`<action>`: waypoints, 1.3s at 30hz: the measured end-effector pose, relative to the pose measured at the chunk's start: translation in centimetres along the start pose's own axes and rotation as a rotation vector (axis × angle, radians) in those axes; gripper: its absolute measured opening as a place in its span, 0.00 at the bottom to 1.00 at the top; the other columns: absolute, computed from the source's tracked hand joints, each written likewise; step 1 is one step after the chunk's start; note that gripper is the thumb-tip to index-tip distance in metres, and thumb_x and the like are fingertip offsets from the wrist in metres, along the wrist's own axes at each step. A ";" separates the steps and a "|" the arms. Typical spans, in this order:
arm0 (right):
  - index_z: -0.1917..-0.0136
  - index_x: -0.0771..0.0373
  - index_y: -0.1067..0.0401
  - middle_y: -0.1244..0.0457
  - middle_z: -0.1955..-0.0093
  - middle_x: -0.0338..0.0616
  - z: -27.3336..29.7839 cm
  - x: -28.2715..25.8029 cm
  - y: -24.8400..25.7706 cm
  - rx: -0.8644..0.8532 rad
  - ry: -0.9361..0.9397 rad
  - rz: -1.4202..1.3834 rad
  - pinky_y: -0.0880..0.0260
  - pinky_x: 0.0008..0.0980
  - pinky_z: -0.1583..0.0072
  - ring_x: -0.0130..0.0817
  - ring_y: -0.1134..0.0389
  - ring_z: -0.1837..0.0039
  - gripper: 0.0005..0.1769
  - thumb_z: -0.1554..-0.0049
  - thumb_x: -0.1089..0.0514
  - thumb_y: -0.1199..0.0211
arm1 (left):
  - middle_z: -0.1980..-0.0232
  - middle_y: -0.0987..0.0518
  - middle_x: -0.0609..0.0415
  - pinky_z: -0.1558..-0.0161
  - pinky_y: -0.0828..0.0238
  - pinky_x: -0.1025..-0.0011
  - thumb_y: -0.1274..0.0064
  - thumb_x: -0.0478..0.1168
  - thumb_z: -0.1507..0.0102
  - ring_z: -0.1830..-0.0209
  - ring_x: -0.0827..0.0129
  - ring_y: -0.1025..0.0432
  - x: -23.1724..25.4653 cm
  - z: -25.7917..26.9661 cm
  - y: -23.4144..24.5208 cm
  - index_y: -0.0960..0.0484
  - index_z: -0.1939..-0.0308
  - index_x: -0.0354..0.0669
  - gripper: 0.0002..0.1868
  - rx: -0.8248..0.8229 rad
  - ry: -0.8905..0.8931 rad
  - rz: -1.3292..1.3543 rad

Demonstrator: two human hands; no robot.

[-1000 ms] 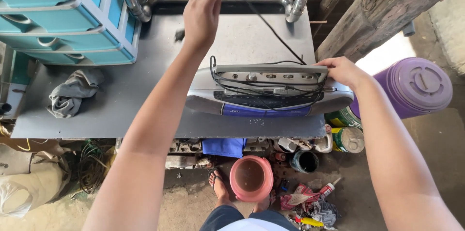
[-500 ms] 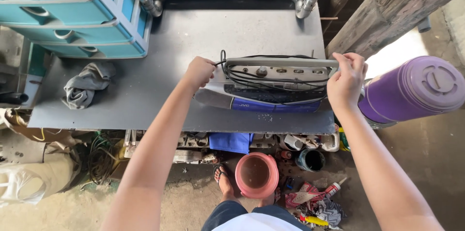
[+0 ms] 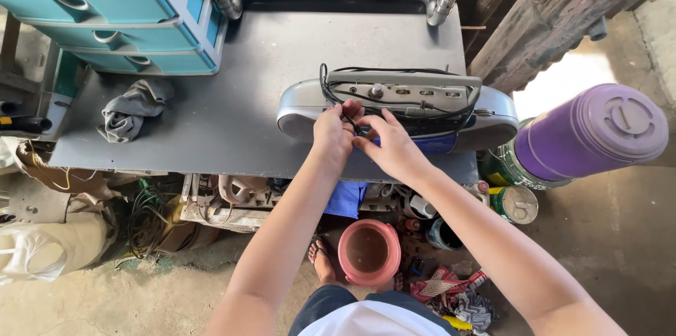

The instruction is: Cleaning a radio and inspecting metal parts in a home workshop environment.

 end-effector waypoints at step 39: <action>0.49 0.60 0.19 0.30 0.65 0.57 -4.7 9.2 5.1 0.089 -0.369 0.095 0.28 0.38 0.54 0.42 0.27 0.64 0.09 0.44 0.59 0.32 | 0.65 0.23 0.56 0.65 0.27 0.70 0.45 0.38 0.35 0.71 0.71 0.31 -0.2 1.8 -3.7 0.23 0.57 0.40 0.06 0.088 -0.076 -0.270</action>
Point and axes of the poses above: each hand's wrist, its own z-axis away from the middle knuckle, its own y-axis out of the back of the hand, x = y × z, the point moved 10 cm from there along -z, towards the middle knuckle
